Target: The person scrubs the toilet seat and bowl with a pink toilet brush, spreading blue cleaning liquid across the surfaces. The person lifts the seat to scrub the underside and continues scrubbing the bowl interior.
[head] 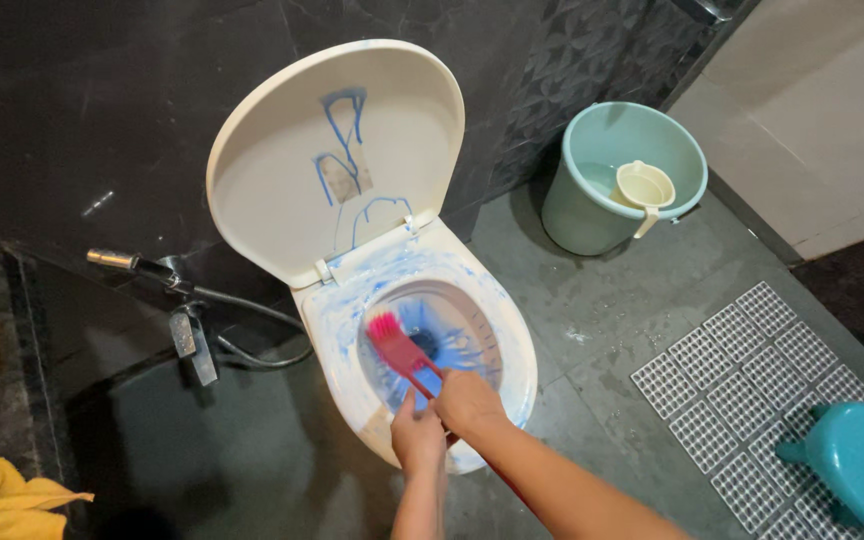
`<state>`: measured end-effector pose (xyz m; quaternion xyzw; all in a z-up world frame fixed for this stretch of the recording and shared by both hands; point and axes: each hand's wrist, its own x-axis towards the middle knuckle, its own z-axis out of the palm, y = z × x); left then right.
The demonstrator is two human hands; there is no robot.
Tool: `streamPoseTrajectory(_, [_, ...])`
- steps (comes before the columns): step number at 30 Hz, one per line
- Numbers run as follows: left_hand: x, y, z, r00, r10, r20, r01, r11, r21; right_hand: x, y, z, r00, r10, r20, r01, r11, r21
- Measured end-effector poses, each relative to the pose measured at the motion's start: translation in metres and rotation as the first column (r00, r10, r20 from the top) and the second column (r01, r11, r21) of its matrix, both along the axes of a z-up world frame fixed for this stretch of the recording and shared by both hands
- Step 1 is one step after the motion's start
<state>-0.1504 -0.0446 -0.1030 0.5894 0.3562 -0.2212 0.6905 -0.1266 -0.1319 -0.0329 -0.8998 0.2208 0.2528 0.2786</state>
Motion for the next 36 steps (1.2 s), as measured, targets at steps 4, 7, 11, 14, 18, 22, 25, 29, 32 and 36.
streamPoseTrajectory(4, [0.009,-0.008,0.027,0.994,-0.065,0.089,0.067,0.997,-0.023,0.002,-0.005,0.021,0.982,-0.175,0.069,0.174,0.984,0.028])
streamPoseTrajectory(7, [0.013,-0.013,0.034,0.998,-0.014,0.058,0.021,0.993,-0.118,-0.003,-0.010,0.019,0.962,-0.216,0.169,0.219,0.976,0.001])
streamPoseTrajectory(11, [0.007,-0.012,0.034,0.964,-0.120,0.237,0.117,0.993,0.026,-0.014,-0.011,0.012,0.919,-0.276,0.283,0.265,0.961,0.078])
streamPoseTrajectory(14, [0.017,-0.008,0.042,0.928,-0.192,0.320,0.126,0.968,0.216,-0.009,-0.006,0.016,0.875,-0.342,0.342,0.299,0.938,0.174])
streamPoseTrajectory(18, [0.029,0.000,0.057,0.880,-0.244,0.407,0.094,0.930,0.354,0.006,0.004,0.023,0.824,-0.360,0.437,0.285,0.931,0.228])
streamPoseTrajectory(22, [0.045,0.011,0.074,0.882,-0.245,0.402,0.087,0.924,0.372,0.025,0.017,0.031,0.820,-0.374,0.434,0.280,0.923,0.265])
streamPoseTrajectory(25, [0.059,0.019,0.085,0.887,-0.260,0.381,0.085,0.904,0.420,0.039,0.025,0.033,0.843,-0.363,0.396,0.272,0.924,0.267])
streamPoseTrajectory(29, [0.079,0.032,0.093,0.862,-0.269,0.429,0.047,0.886,0.461,0.058,0.038,0.025,0.813,-0.323,0.484,0.222,0.941,0.255])
streamPoseTrajectory(32, [0.092,0.041,0.097,0.845,-0.293,0.448,0.040,0.869,0.493,0.073,0.048,0.016,0.773,-0.340,0.535,0.203,0.932,0.300])
streamPoseTrajectory(36, [0.109,0.055,0.102,0.840,-0.305,0.449,0.046,0.864,0.501,0.091,0.064,0.005,0.771,-0.358,0.526,0.241,0.930,0.279])
